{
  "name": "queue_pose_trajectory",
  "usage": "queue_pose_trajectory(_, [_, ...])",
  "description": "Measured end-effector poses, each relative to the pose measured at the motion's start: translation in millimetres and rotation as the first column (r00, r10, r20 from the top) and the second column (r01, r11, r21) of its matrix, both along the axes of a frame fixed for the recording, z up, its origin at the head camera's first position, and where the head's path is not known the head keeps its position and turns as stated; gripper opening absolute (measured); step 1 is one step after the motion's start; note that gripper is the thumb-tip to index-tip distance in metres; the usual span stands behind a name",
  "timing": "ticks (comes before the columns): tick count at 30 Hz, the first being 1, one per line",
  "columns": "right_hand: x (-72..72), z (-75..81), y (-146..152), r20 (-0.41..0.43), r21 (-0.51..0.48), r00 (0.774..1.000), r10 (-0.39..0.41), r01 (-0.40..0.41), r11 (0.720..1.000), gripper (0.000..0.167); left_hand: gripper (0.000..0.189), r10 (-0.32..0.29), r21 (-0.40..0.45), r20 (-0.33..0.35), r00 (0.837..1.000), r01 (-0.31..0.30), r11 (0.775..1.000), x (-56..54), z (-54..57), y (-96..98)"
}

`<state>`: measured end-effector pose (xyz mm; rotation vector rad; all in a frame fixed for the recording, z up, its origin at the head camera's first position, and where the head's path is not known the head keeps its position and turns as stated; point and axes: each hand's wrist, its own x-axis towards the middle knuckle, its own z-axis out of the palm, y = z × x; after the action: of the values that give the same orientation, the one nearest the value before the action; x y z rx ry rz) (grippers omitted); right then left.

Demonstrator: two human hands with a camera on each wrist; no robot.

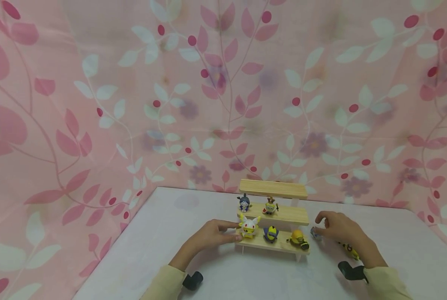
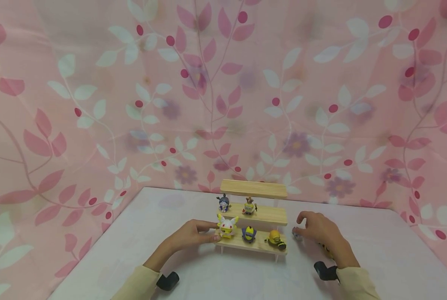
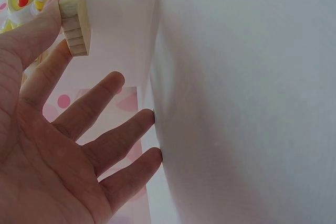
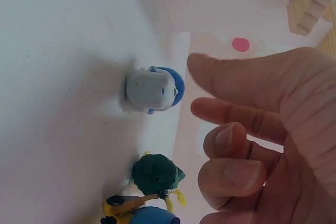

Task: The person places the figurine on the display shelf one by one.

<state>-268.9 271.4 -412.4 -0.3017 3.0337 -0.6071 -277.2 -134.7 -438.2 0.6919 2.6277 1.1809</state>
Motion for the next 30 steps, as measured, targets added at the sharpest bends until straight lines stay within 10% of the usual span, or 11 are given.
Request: queue_pose_trajectory(30, [-6.2,-5.7,-5.7,0.171,0.045,0.985,-0.010,0.002,0.999,0.021,0.047,0.004,0.010,-0.001,1.000,-0.004,1.000,0.4,-0.1,0.5])
